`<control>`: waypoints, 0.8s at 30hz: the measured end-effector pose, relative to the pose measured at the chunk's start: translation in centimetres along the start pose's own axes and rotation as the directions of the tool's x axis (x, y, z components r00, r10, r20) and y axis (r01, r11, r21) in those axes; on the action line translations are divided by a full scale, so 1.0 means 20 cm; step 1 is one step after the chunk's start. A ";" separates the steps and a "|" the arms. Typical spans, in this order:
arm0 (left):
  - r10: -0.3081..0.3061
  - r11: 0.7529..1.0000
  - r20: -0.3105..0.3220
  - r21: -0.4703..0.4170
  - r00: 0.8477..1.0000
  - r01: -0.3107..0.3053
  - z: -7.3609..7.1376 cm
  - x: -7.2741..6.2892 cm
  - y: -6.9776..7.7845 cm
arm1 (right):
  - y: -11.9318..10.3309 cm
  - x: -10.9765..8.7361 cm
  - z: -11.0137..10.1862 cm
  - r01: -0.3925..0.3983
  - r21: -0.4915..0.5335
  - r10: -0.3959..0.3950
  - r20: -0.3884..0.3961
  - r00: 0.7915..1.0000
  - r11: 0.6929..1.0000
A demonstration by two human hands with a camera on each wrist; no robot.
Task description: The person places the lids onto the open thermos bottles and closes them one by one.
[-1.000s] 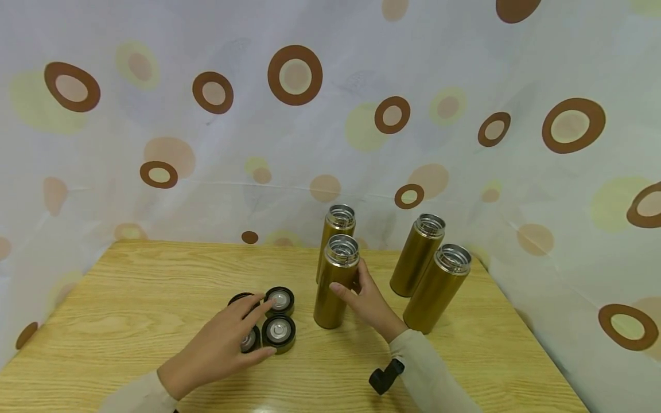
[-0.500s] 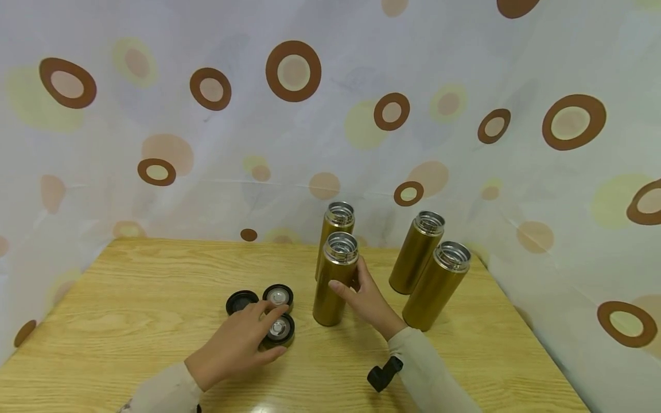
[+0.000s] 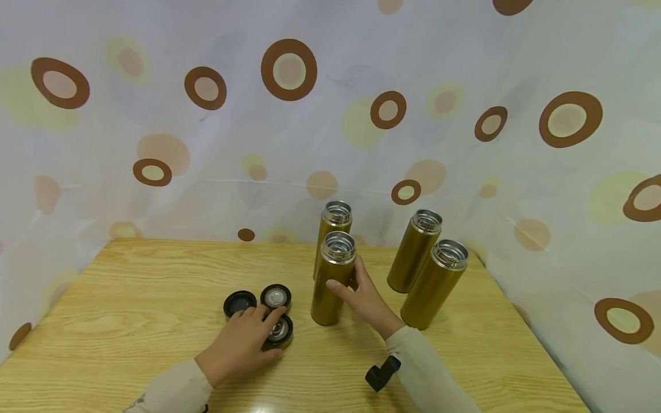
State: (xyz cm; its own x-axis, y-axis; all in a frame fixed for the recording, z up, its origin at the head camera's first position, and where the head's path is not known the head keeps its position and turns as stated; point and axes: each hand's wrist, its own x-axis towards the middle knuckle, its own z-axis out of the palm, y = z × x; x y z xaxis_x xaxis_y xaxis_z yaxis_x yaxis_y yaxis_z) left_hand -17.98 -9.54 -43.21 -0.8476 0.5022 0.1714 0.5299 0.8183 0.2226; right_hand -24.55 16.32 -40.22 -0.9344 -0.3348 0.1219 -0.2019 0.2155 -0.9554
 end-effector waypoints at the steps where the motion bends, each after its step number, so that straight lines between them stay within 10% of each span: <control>1: -0.002 1.000 0.003 0.002 1.000 0.002 0.01 0.00 0.00 | 0.00 0.00 0.00 0.002 -0.001 -0.002 0.000 1.000 1.000; 24: -0.004 1.000 -0.023 -0.006 1.000 0.004 0.04 0.03 0.00 | 0.00 0.00 -0.01 -0.005 -0.021 0.005 0.004 1.000 1.000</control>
State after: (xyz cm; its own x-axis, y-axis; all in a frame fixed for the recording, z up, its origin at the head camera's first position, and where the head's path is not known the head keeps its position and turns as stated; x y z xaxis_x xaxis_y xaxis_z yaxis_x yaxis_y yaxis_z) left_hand -18.42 -9.02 -43.83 -0.8491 0.4920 0.1924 0.5264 0.8188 0.2292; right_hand -24.66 16.42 -40.22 -0.9340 -0.3378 0.1163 -0.2038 0.2367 -0.9500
